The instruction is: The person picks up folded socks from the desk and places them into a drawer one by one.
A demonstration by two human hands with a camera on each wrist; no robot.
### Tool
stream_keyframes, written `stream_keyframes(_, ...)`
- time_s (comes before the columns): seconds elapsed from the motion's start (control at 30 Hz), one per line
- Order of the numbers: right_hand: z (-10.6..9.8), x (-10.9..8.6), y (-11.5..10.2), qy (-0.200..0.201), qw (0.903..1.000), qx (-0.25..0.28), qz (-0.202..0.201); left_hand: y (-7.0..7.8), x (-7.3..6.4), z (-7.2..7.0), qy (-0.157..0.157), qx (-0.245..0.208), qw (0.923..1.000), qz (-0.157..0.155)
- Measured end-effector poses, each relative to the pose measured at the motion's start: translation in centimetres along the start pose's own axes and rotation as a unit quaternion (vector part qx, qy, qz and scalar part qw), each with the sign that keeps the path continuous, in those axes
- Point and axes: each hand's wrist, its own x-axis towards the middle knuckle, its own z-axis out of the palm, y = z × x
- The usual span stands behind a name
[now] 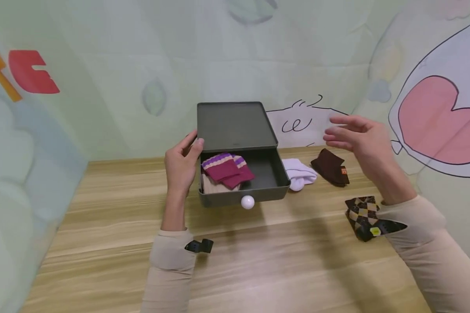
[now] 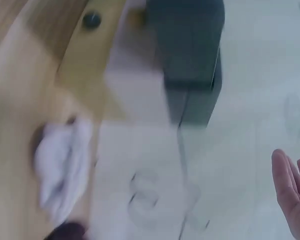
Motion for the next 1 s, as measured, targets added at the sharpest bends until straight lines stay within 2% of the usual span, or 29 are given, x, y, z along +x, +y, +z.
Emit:
stream_keyframes(0.13, -5.5, -1.6, 2.5, 0.018, 0.9987, -0.035, 0.034, 0.1, 0.0, -0.3, -0.004, -0.007, 0.9999, 0.006)
stream_keyframes(0.2, -8.0, -2.7, 4.4, 0.032, 0.9926, -0.102, 0.057, 0.1, 0.0, -0.4, -0.006, -0.010, 0.9999, 0.007)
stream_keyframes(0.23, -9.2, -3.3, 5.4, 0.040, 0.9852, -0.151, 0.070, 0.1, 0.0, -0.4, -0.007, -0.009, 0.9999, 0.007)
stream_keyframes(0.3, -11.5, -4.6, 7.5, 0.054, 0.9614, -0.255, 0.088, 0.1, -0.1, -0.4, -0.007, -0.007, 0.9999, 0.007)
stream_keyframes(0.37, -13.6, -5.9, 9.5, 0.065, 0.9239, -0.364, 0.100, 0.1, -0.1, -0.4, -0.005, -0.002, 1.0000, 0.006)
stream_keyframes(0.4, -14.4, -6.5, 10.4, 0.069, 0.9037, -0.409, 0.106, 0.0, -0.1, -0.3, -0.004, 0.000, 1.0000, 0.006)
stream_keyframes(0.43, -15.2, -7.1, 11.1, 0.072, 0.8881, -0.441, 0.109, 0.0, -0.1, -0.3, -0.004, 0.002, 1.0000, 0.006)
stream_keyframes(0.5, -16.6, -8.3, 12.5, 0.073, 0.8652, -0.483, 0.114, 0.0, -0.1, -0.2, -0.006, 0.004, 1.0000, 0.005)
stream_keyframes(0.53, -17.0, -8.8, 13.0, 0.071, 0.8591, -0.493, 0.120, -0.1, -0.1, -0.1, -0.007, 0.003, 1.0000, 0.005)
stream_keyframes(0.6, -17.8, -9.7, 13.9, 0.064, 0.8570, -0.494, 0.131, -0.1, -0.1, -0.1, -0.010, 0.002, 0.9999, 0.004)
stream_keyframes(0.67, -18.4, -10.3, 14.6, 0.055, 0.8605, -0.485, 0.146, -0.1, -0.2, -0.1, -0.015, 0.001, 0.9999, 0.003)
stream_keyframes(0.9, -19.1, -10.6, 16.0, 0.016, 0.8871, -0.414, 0.204, 0.1, -0.3, -0.2, -0.013, -0.003, 0.9999, 0.002)
stream_keyframes(1.0, -18.8, -10.3, 16.1, -0.006, 0.8859, -0.404, 0.227, 0.1, -0.3, -0.3, -0.011, -0.003, 0.9999, 0.001)
